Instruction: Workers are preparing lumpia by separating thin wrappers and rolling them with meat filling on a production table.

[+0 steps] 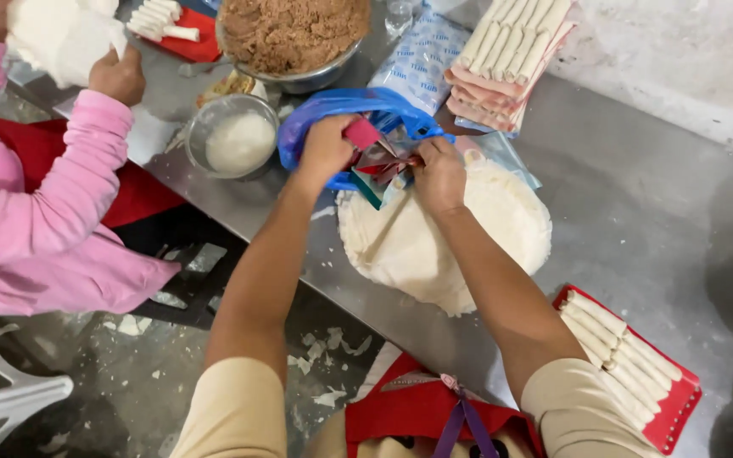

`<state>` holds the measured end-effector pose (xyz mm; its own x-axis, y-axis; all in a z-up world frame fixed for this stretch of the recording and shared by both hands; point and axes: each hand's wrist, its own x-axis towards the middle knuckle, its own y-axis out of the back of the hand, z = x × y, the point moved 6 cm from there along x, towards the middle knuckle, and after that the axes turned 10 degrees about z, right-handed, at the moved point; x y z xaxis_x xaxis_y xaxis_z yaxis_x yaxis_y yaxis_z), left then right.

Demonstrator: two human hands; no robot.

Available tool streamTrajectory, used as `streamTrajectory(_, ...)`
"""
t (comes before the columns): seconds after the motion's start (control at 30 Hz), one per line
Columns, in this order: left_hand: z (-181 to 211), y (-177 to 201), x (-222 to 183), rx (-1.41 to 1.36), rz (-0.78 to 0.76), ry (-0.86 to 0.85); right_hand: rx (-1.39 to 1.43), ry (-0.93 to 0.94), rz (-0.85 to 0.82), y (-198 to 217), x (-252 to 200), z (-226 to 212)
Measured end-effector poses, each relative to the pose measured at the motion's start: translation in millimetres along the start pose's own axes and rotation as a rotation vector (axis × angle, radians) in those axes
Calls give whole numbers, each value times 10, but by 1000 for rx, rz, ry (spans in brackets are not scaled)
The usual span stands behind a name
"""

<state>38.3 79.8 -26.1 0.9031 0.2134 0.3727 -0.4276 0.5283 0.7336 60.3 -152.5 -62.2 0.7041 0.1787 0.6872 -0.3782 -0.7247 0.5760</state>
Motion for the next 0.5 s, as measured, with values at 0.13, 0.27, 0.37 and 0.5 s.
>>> streamTrajectory(0.13,333,295,-234,-251,178,-80,94,-117,-127,31,143,-42)
streamTrajectory(0.27,584,453,-488,-239,373,-364,427,-366,-189,2,158,124)
streamTrajectory(0.37,678,263,-707,-199,404,-403,515,-580,-172,-111,82,474)
streamTrajectory(0.5,483,-155,-866,-89,410,-358,628,-705,-94,-17,81,589)
